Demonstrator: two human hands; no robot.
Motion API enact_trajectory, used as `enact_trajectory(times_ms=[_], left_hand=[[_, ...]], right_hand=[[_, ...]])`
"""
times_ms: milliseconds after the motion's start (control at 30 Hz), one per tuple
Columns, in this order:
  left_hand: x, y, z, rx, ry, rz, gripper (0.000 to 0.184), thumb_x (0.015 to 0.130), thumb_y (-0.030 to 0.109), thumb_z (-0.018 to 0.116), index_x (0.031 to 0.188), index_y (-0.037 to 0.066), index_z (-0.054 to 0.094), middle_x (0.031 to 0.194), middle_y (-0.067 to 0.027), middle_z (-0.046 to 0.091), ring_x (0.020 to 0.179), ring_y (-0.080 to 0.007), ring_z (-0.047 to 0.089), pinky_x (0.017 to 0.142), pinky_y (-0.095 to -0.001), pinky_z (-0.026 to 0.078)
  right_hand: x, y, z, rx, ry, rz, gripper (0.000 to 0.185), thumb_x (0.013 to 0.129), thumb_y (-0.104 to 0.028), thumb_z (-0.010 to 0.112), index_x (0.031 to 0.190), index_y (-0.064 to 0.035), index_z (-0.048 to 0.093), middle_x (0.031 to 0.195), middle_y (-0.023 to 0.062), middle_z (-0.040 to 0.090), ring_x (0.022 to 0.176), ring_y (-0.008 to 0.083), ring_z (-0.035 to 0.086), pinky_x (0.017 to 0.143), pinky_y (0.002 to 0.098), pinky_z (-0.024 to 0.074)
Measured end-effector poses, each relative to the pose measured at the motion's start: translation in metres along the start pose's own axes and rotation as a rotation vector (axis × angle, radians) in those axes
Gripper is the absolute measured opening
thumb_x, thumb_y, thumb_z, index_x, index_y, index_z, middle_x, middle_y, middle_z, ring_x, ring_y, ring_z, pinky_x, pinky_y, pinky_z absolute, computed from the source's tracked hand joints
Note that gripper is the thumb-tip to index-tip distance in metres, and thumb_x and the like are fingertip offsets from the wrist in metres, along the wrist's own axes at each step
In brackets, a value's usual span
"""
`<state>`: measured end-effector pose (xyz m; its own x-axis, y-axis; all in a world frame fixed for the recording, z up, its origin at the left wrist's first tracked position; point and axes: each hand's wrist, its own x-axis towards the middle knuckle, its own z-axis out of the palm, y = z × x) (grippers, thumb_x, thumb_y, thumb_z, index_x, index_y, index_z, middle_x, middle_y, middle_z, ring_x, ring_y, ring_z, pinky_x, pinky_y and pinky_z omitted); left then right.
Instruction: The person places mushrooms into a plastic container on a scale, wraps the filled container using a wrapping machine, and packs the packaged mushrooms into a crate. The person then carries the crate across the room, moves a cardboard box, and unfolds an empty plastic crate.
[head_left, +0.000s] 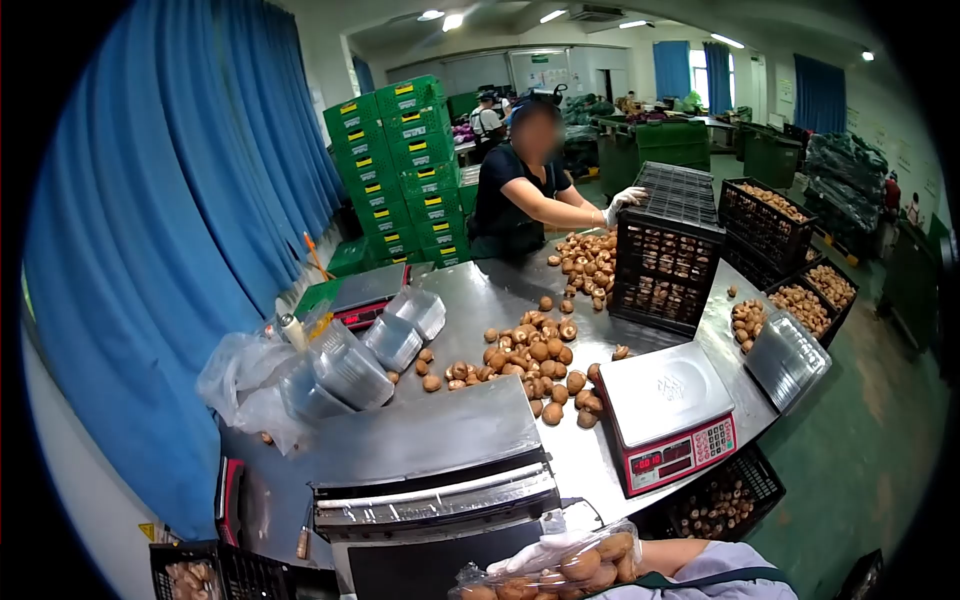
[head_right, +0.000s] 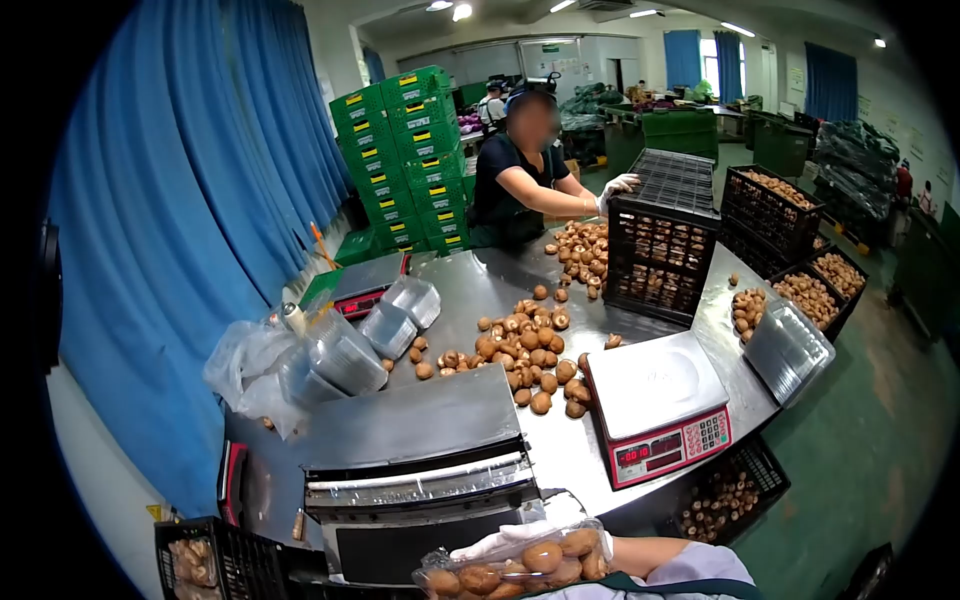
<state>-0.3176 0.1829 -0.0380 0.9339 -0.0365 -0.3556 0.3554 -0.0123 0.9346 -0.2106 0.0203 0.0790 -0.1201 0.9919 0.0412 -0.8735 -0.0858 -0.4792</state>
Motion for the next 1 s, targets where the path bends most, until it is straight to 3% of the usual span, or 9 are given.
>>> enact_trajectory(times_ms=[67, 133, 233, 400, 433, 500, 633, 800, 1000], left_hand=[[0.019, -0.012, -0.003, -0.077, -0.007, 0.017, 0.025, 0.095, 0.012, 0.04, 0.103, -0.001, 0.061, 0.102, -0.0117, 0.062, 0.086, -0.0156, 0.062, 0.077, -0.0276, 0.05], [0.008, 0.038, -0.013, 0.206, 0.079, 0.217, 0.03, 0.097, 0.018, 0.038, 0.107, -0.002, 0.057, 0.108, -0.0146, 0.06, 0.089, -0.0182, 0.062, 0.078, -0.0277, 0.051], [-0.026, 0.11, -0.022, -0.284, 0.2, 0.026, 0.051, 0.095, 0.042, 0.041, 0.115, -0.003, 0.05, 0.112, -0.0194, 0.058, 0.099, -0.0295, 0.062, 0.081, -0.0344, 0.052], [-0.056, 0.166, 0.034, 0.696, -0.074, 0.006, 0.046, 0.093, 0.042, 0.043, 0.129, 0.014, 0.048, 0.114, -0.0098, 0.061, 0.1, -0.02, 0.062, 0.087, -0.0273, 0.048], [-0.06, 0.212, 0.066, 0.779, 0.064, 0.043, 0.025, 0.088, 0.02, 0.052, 0.103, 0.004, 0.064, 0.111, -0.0129, 0.062, 0.095, -0.0246, 0.062, 0.082, -0.0333, 0.048], [-0.035, 0.197, 0.082, 0.847, -0.025, -0.236, 0.042, 0.091, 0.045, 0.045, 0.125, 0.02, 0.053, 0.101, -0.012, 0.065, 0.088, -0.0226, 0.066, 0.076, -0.0296, 0.052], [-0.034, 0.125, 0.077, 0.776, 0.344, -0.021, 0.036, 0.089, 0.046, 0.05, 0.115, 0.023, 0.059, 0.077, -0.0079, 0.067, 0.058, -0.0252, 0.065, 0.05, -0.0355, 0.049], [-0.047, 0.046, 0.05, 0.055, 0.645, 0.167, 0.032, 0.092, 0.032, 0.053, 0.086, 0.003, 0.063, 0.066, -0.0093, 0.059, 0.063, -0.0122, 0.052, 0.064, -0.0278, 0.046], [-0.132, 0.04, -0.018, -0.399, 1.161, 0.288, 0.029, 0.094, 0.022, 0.052, 0.103, -0.004, 0.062, 0.093, -0.0026, 0.063, 0.086, -0.0078, 0.055, 0.078, -0.0233, 0.046]], right_hand=[[-0.014, 0.001, -0.012, 0.159, 0.05, 0.066, 0.043, 0.094, -0.034, 0.045, 0.117, 0.0022, 0.055, 0.128, 0.0179, 0.049, 0.118, 0.024, 0.05, 0.098, 0.0336, 0.0408], [-0.029, 0.001, -0.023, 0.206, 0.062, 0.101, 0.042, 0.094, -0.032, 0.046, 0.116, 0.0024, 0.055, 0.126, 0.0175, 0.05, 0.115, 0.0233, 0.051, 0.096, 0.0331, 0.0414], [-0.057, -0.004, -0.039, 0.175, 0.112, 0.11, 0.039, 0.093, -0.03, 0.047, 0.114, 0.0027, 0.055, 0.122, 0.0168, 0.052, 0.112, 0.0223, 0.052, 0.093, 0.0323, 0.0424], [-0.098, -0.005, -0.077, -0.094, 0.294, 0.11, 0.035, 0.093, -0.026, 0.049, 0.111, 0.0033, 0.056, 0.116, 0.0156, 0.055, 0.105, 0.0205, 0.054, 0.089, 0.031, 0.0439], [-0.101, -0.004, -0.083, -0.169, 0.33, 0.117, 0.034, 0.092, -0.025, 0.049, 0.11, 0.0034, 0.056, 0.115, 0.0153, 0.055, 0.104, 0.0201, 0.054, 0.088, 0.0307, 0.0443], [-0.103, -0.002, -0.097, -0.337, 0.41, 0.134, 0.033, 0.092, -0.024, 0.05, 0.109, 0.0036, 0.057, 0.113, 0.0149, 0.057, 0.102, 0.0194, 0.055, 0.086, 0.0302, 0.0449], [-0.093, 0.015, -0.114, -0.698, 0.543, 0.152, 0.03, 0.091, -0.021, 0.052, 0.106, 0.004, 0.057, 0.108, 0.0139, 0.059, 0.097, 0.018, 0.057, 0.083, 0.0292, 0.0462], [-0.054, 0.047, -0.121, -1.127, 0.54, 0.078, 0.025, 0.091, -0.017, 0.054, 0.103, 0.0045, 0.058, 0.102, 0.0127, 0.062, 0.09, 0.0163, 0.059, 0.079, 0.0279, 0.0477], [0.011, 0.071, -0.113, -1.147, 0.59, -0.143, 0.018, 0.09, -0.007, 0.049, 0.085, 0.0029, 0.063, 0.078, 0.0084, 0.066, 0.062, 0.0126, 0.06, 0.06, 0.0248, 0.0474]])
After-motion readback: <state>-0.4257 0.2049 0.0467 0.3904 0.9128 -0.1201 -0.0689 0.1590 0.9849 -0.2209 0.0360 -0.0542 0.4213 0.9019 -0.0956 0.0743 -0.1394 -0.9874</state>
